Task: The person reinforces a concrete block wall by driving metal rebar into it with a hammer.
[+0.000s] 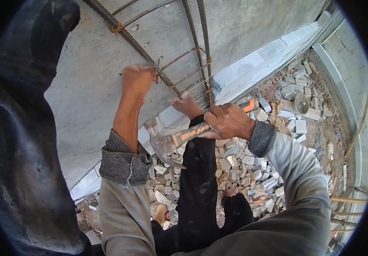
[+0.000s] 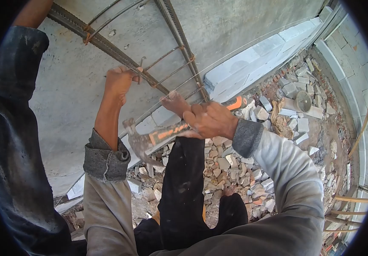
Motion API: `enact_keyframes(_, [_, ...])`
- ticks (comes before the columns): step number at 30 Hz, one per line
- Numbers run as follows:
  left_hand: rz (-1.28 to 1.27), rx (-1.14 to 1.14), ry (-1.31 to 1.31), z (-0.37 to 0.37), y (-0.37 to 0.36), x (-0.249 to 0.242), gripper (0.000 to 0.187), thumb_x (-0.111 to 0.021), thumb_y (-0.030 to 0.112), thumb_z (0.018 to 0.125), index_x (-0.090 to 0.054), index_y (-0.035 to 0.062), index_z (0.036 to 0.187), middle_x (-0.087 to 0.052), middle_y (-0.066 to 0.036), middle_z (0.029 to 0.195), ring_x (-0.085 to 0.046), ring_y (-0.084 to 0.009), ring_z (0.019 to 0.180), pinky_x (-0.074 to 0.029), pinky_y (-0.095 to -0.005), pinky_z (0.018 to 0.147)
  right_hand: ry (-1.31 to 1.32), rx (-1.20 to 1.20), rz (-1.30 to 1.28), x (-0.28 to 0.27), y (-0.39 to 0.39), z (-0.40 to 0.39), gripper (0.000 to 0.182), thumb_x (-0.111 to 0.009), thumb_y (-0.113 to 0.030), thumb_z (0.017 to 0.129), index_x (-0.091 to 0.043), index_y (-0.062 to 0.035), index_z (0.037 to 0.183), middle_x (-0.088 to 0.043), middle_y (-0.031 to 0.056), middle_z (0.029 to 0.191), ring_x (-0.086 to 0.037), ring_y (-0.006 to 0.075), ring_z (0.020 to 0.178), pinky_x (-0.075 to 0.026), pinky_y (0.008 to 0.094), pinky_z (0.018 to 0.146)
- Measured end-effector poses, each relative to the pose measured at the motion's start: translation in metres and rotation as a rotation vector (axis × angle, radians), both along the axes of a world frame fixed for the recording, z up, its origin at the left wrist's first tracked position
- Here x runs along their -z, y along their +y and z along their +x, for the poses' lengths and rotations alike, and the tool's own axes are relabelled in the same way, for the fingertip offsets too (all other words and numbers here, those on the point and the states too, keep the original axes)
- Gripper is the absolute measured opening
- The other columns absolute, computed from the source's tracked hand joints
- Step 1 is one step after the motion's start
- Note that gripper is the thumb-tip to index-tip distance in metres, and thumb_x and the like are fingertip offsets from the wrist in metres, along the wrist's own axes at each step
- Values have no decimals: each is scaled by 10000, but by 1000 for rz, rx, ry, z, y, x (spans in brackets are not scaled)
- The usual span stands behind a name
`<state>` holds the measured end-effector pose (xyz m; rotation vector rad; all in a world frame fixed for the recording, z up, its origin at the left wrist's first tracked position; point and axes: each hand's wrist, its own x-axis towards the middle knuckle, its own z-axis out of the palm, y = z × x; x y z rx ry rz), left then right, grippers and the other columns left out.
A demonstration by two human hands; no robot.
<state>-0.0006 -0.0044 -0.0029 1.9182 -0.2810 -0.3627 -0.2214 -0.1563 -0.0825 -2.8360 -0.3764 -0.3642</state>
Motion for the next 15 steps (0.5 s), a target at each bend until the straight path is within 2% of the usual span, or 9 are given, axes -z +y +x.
enact_keyframes(2, [31,-4,-9,2,1,2,77,-648,-25,760,-628,-35,687,-645,-130,683,-563,-169,586,-416,-304,540,17,140,-26,5,-11,20,580,-562,-563,912,-606,15,940,-616,168,695,-629,294,506,-502,384,447])
enact_keyframes(5, [30,-28,-4,-7,-1,-7,88,-650,-8,762,-627,-29,680,-642,-116,673,-558,-165,577,-406,-302,532,-3,109,-2,15,-3,6,575,-559,-563,913,-607,9,939,-611,162,697,-616,295,492,-501,382,446])
enact_keyframes(8, [78,48,23,6,5,4,106,-706,125,792,-692,29,750,-660,-56,694,-570,-146,716,-391,-326,831,-177,-132,-2,14,-6,2,575,-559,-560,915,-611,12,950,-608,163,685,-616,289,492,-499,383,447])
enact_keyframes(9, [92,48,35,7,6,6,105,-703,122,792,-692,25,751,-662,-58,696,-571,-147,710,-392,-324,826,-246,-205,2,11,-7,4,577,-559,-559,916,-611,14,952,-611,167,688,-623,290,500,-499,384,448])
enact_keyframes(10, [100,47,43,9,5,6,104,-700,118,793,-693,22,752,-663,-60,698,-571,-147,704,-393,-321,822,-43,-9,-41,-2,-7,8,588,-566,-561,910,-609,22,971,-598,153,674,-642,293,528,-506,391,462])
enact_keyframes(11, [104,40,51,10,6,7,104,-697,115,794,-694,19,754,-664,-63,700,-572,-148,698,-394,-319,817,-9,38,-22,0,-7,9,587,-568,-562,908,-609,19,982,-589,144,665,-646,293,535,-507,394,464])
enact_keyframes(13, [89,9,-5,-1,1,-3,92,-666,37,771,-641,-6,694,-643,-84,673,-556,-153,615,-392,-305,618,48,136,20,11,-5,14,587,-571,-564,904,-608,13,1003,-571,127,648,-653,294,548,-508,398,469])
enact_keyframes(14, [78,-13,-28,-4,0,-5,104,-650,-1,760,-615,-18,663,-633,-95,660,-548,-155,573,-392,-298,519,-17,80,16,16,-1,5,569,-571,-562,904,-611,1,975,-568,127,638,-650,301,547,-513,400,474])
enact_keyframes(15, [73,11,-11,-2,2,-2,83,-658,29,769,-642,-8,697,-645,-91,677,-556,-153,617,-397,-305,607,-96,-23,26,14,2,1,564,-569,-560,907,-611,0,957,-580,136,646,-651,305,548,-515,399,475])
